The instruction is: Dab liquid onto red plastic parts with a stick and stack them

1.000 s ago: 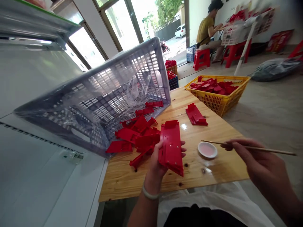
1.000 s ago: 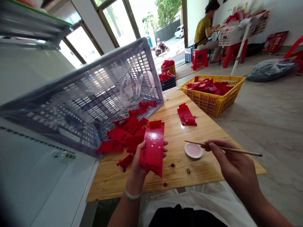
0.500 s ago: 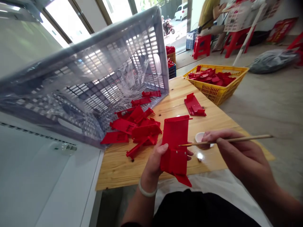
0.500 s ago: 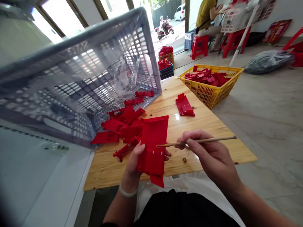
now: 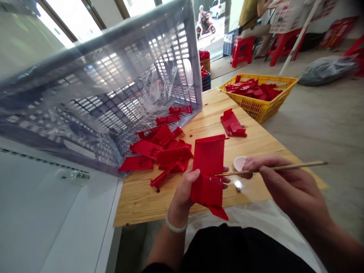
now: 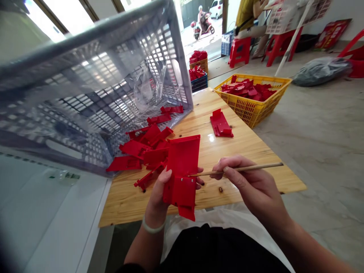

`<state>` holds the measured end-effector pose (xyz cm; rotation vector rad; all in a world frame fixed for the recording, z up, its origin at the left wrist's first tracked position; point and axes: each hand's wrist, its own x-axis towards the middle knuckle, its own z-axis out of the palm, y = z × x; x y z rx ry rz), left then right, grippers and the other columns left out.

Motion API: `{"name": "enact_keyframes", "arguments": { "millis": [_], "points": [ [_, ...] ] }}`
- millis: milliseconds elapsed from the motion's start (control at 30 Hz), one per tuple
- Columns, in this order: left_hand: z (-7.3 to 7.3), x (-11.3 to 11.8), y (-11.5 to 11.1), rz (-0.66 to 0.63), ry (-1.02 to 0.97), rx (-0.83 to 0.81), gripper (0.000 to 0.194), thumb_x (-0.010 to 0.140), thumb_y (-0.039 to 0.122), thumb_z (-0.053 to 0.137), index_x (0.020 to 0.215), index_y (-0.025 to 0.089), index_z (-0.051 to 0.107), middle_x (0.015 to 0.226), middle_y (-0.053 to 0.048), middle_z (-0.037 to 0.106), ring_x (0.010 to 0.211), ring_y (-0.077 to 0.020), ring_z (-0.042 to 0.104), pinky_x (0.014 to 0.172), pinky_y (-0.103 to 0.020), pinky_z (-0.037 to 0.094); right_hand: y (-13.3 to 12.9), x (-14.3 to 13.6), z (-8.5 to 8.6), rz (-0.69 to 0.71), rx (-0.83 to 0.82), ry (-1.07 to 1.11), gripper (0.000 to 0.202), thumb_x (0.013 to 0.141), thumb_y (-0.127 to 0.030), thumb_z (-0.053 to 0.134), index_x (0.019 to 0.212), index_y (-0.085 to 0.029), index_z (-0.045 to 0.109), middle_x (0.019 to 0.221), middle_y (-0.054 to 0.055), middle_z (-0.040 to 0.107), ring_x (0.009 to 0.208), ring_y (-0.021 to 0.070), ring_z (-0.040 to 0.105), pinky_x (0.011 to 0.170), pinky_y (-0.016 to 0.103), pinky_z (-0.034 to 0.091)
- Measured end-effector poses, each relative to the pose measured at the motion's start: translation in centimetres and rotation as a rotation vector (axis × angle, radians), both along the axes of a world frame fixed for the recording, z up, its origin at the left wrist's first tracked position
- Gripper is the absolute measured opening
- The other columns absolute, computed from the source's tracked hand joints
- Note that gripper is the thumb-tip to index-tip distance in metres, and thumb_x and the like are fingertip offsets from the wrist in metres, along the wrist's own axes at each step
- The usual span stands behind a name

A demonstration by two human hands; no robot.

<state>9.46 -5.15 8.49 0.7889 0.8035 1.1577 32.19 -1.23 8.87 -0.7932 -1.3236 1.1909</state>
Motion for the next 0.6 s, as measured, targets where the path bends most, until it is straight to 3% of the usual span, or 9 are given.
{"name": "enact_keyframes", "arguments": {
  "millis": [233, 433, 600],
  "points": [
    [0.4, -0.3, -0.2, 0.046, 0.097, 0.05, 0.05, 0.098, 0.043, 0.066, 0.14, 0.018, 0.065, 0.132, -0.017, 0.076, 0.108, -0.0354, 0.078, 0.096, -0.049, 0.062, 0.3, 0.1, 1.3, -0.007, 0.072, -0.102, 0.013, 0.1, -0.04, 0.07, 0.099, -0.031, 0.08, 0.097, 0.005, 0.077, 0.094, 0.0234, 0.076, 0.079, 0.033, 0.066],
    [0.6, -0.7, -0.3, 0.054, 0.179, 0.038, 0.059, 0.094, 0.047, 0.074, 0.146, 0.02, 0.065, 0.128, -0.015, 0.078, 0.105, -0.0352, 0.078, 0.097, -0.05, 0.061, 1.2, 0.3, 2.1, 0.13, 0.23, -0.179, 0.017, 0.104, -0.033, 0.064, 0.107, -0.035, 0.081, 0.094, 0.003, 0.078, 0.091, 0.023, 0.077, 0.076, 0.033, 0.066],
    [0.5, -1.0, -0.2, 0.034, 0.252, 0.081, 0.062, 0.096, 0.048, 0.073, 0.151, 0.022, 0.063, 0.134, -0.014, 0.075, 0.112, -0.0356, 0.076, 0.102, -0.049, 0.059, 1.4, 0.3, 3.0, 0.128, 0.344, -0.26, 0.018, 0.105, -0.031, 0.062, 0.11, -0.036, 0.079, 0.094, 0.003, 0.078, 0.094, 0.0239, 0.075, 0.074, 0.034, 0.063]
  ]
}}
